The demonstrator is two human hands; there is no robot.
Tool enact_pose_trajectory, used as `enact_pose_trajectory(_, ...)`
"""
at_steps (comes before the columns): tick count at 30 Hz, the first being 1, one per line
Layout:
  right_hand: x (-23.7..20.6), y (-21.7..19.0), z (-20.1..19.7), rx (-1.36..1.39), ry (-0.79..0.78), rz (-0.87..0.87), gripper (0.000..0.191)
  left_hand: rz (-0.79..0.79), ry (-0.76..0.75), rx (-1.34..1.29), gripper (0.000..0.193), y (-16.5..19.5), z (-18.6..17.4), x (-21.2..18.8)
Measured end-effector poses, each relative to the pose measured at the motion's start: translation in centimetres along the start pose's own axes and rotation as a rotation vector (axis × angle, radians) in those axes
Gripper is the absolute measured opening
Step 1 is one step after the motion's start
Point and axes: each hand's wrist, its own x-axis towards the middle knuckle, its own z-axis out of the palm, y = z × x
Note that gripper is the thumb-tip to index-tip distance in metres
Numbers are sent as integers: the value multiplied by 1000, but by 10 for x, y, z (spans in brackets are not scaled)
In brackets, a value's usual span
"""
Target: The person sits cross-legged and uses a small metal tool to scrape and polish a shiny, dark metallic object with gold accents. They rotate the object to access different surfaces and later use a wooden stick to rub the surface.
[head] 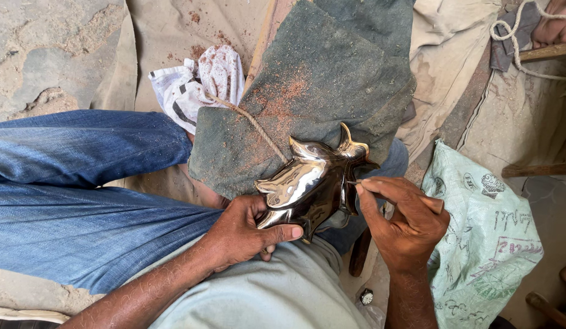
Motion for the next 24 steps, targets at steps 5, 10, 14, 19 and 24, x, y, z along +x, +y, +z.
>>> enact_pose_trajectory(5,-1,-2,0,12,-25,-67,23,-19,22,14,40,-3,0,0)
enact_pose_trajectory(10,-5,-8,-1,-75,-10,27,24,10,8,-4,39,-4,0,0)
enact_pose_trajectory(14,-8,-8,0,-21,-16,-45,24,-7,10,7,40,-5,-1,0)
enact_pose_trajectory(19,-16,-4,1,-11,-2,-36,24,18,-4,-19,38,-7,0,0)
enact_pose_trajectory(24,-22,-2,2,-1,-24,-72,23,63,-10,-54,38,-9,1,-1)
